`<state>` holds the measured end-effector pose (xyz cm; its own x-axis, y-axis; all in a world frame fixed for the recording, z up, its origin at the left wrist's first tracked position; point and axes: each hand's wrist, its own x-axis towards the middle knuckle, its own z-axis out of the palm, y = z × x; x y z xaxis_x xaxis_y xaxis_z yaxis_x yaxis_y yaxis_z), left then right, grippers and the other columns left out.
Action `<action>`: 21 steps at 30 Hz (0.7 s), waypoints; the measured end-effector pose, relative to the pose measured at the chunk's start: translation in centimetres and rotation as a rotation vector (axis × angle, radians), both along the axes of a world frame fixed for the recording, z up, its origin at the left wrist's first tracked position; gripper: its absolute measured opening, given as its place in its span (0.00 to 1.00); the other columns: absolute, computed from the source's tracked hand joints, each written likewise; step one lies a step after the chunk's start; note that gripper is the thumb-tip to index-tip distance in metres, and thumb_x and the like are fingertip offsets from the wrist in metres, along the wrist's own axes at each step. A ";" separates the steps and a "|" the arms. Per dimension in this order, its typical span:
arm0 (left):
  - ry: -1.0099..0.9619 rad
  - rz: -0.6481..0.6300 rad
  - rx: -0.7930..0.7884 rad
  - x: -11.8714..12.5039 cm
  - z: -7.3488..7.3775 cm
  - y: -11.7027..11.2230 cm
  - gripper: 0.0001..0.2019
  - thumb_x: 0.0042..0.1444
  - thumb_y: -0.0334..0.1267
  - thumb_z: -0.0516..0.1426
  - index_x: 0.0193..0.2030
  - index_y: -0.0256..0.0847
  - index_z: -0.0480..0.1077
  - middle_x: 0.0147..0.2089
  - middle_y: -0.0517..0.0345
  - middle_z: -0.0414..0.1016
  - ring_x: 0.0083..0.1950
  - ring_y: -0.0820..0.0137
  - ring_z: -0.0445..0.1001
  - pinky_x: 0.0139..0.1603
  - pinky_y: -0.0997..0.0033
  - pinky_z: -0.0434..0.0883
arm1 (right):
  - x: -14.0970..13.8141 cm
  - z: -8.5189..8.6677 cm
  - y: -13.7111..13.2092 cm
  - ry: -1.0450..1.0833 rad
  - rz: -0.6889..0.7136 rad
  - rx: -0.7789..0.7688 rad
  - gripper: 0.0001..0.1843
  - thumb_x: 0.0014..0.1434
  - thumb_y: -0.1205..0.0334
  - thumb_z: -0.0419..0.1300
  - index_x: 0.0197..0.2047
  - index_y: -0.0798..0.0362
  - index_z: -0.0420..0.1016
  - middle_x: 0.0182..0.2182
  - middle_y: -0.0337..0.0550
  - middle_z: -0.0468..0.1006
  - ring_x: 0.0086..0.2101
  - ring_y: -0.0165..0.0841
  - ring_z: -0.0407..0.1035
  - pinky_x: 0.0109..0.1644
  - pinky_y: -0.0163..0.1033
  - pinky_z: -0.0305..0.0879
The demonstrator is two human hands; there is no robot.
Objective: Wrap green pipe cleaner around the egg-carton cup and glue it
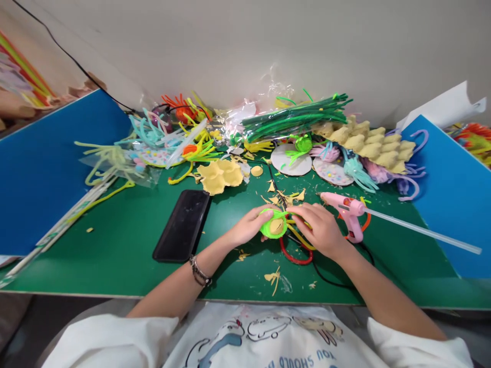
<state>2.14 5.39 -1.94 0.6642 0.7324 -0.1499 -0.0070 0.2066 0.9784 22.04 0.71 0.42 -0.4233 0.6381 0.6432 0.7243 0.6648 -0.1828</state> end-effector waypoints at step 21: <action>-0.069 -0.102 0.011 -0.4 -0.2 -0.1 0.20 0.50 0.46 0.58 0.50 0.42 0.67 0.47 0.56 0.70 0.48 0.64 0.68 0.49 0.67 0.66 | -0.8 0.8 -1.0 0.188 -0.084 -0.069 0.11 0.65 0.63 0.58 0.30 0.52 0.69 0.24 0.37 0.74 0.24 0.28 0.63 0.32 0.36 0.57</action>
